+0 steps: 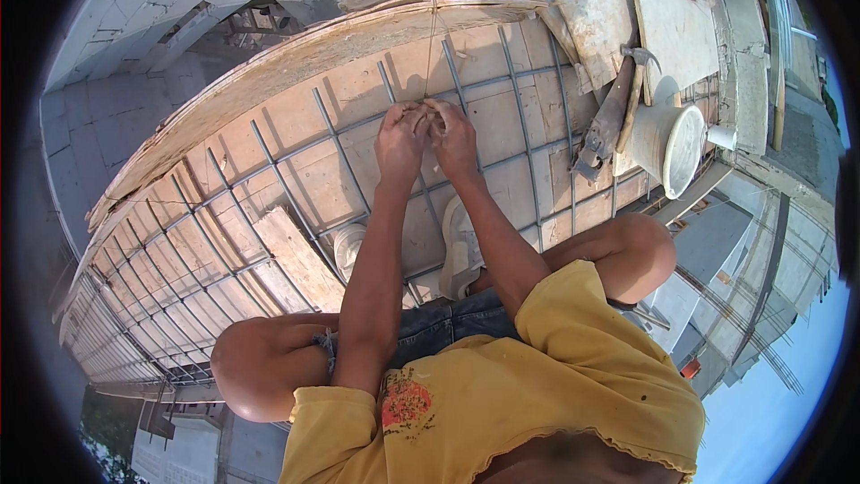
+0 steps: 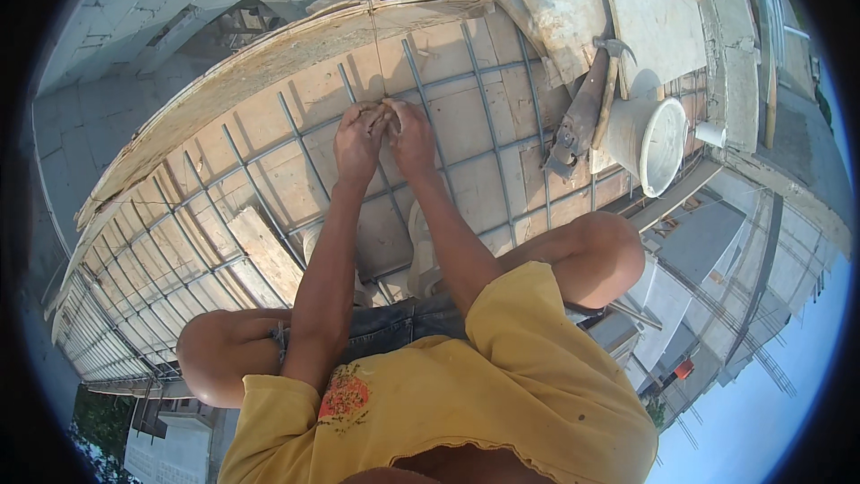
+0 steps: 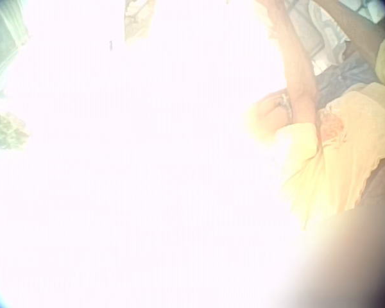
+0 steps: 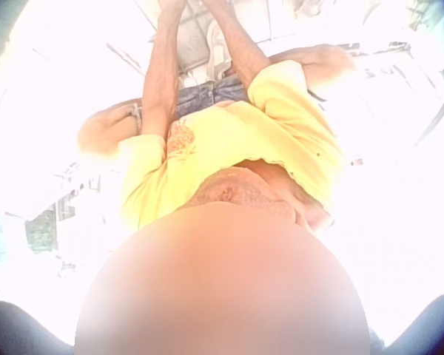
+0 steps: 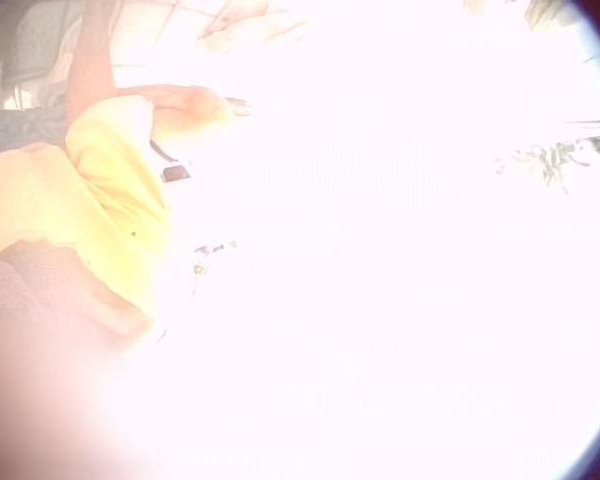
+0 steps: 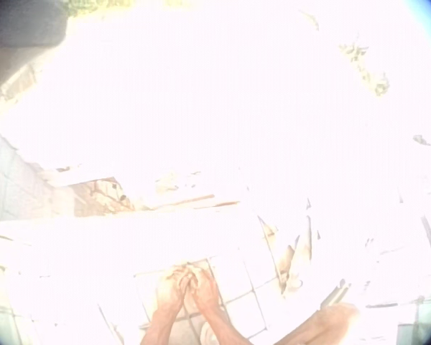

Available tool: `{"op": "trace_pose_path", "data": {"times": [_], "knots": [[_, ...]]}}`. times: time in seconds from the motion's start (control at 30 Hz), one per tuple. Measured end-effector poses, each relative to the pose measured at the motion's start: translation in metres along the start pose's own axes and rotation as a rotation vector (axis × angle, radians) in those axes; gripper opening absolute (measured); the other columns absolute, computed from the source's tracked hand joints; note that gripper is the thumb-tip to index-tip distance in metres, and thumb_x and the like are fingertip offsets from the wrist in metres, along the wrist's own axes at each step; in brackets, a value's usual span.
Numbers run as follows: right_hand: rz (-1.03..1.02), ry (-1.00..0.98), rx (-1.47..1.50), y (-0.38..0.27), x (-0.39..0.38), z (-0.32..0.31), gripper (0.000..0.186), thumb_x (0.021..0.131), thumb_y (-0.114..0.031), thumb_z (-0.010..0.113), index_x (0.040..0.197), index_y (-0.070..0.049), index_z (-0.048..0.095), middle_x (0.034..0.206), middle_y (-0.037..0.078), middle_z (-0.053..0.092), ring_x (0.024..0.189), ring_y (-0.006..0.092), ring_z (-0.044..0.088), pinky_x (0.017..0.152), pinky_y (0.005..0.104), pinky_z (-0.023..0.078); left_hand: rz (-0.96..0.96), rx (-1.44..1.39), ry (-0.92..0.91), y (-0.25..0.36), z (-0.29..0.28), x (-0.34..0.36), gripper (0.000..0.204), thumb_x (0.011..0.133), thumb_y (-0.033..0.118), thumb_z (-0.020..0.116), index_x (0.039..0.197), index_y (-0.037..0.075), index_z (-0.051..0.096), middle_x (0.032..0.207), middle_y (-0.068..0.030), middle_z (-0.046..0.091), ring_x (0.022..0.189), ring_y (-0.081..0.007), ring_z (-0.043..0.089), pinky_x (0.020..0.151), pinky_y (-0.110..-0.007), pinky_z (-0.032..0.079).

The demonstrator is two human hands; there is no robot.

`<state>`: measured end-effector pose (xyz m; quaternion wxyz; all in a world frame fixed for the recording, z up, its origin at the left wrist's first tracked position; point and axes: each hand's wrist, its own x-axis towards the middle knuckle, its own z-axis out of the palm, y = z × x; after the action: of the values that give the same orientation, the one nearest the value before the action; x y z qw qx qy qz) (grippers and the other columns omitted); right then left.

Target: Securing wooden formwork boards for a concrete beam using wire and a hammer on a construction site.

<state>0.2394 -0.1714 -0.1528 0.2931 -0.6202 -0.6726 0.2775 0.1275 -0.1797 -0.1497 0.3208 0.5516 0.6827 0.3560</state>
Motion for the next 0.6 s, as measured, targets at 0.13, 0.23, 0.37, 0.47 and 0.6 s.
{"op": "trace_pose_path", "data": {"times": [0.13,0.23,0.37,0.47,0.6], "knots": [[0.016,0.021,0.042,0.014,-0.002,0.001,0.041,0.073,0.007,0.062,0.113,-0.003,0.062,0.105,0.017,0.064,0.093,0.0334,0.064,0.080,0.0370,0.051,-0.025,0.046,-0.154,0.020,-0.001,-0.004,0.016,0.085,0.015,0.064,0.098,0.010,0.071,0.106,-0.0060,0.065,0.094,-0.0279,0.064,0.082,-0.038,0.052],[0.039,0.049,0.200,0.013,-0.004,0.005,0.030,0.077,0.003,0.061,0.107,0.000,0.063,0.105,0.018,0.065,0.096,0.0340,0.064,0.079,0.0379,0.052,0.018,0.120,-0.241,0.029,-0.011,0.010,0.015,0.084,0.015,0.065,0.097,0.010,0.070,0.106,-0.0058,0.066,0.095,-0.0279,0.063,0.084,-0.038,0.052],[0.202,0.196,0.444,0.025,0.003,0.008,0.024,0.082,0.001,0.062,0.106,0.002,0.064,0.098,0.014,0.068,0.086,0.0254,0.067,0.076,0.0315,0.053,0.236,0.106,-0.206,0.041,-0.007,0.020,0.016,0.083,0.015,0.065,0.098,0.010,0.070,0.108,-0.0059,0.067,0.100,-0.0290,0.061,0.085,-0.036,0.051],[0.420,0.102,0.728,0.023,0.021,-0.001,0.023,0.086,-0.006,0.065,0.107,0.003,0.063,0.091,0.011,0.068,0.077,0.0169,0.066,0.070,0.0275,0.054,0.085,-0.045,-0.092,0.032,-0.011,0.010,0.018,0.085,0.014,0.064,0.101,0.010,0.070,0.107,-0.0107,0.067,0.104,-0.0307,0.059,0.085,-0.040,0.050],[0.679,0.019,0.878,0.027,0.055,-0.003,0.026,0.087,-0.013,0.069,0.107,0.003,0.063,0.082,0.008,0.068,0.065,0.0101,0.062,0.062,0.0229,0.054,0.016,-0.043,0.176,0.018,-0.012,0.020,0.023,0.090,0.014,0.061,0.111,0.010,0.066,0.107,-0.0157,0.066,0.104,-0.0304,0.060,0.084,-0.039,0.050]]}}
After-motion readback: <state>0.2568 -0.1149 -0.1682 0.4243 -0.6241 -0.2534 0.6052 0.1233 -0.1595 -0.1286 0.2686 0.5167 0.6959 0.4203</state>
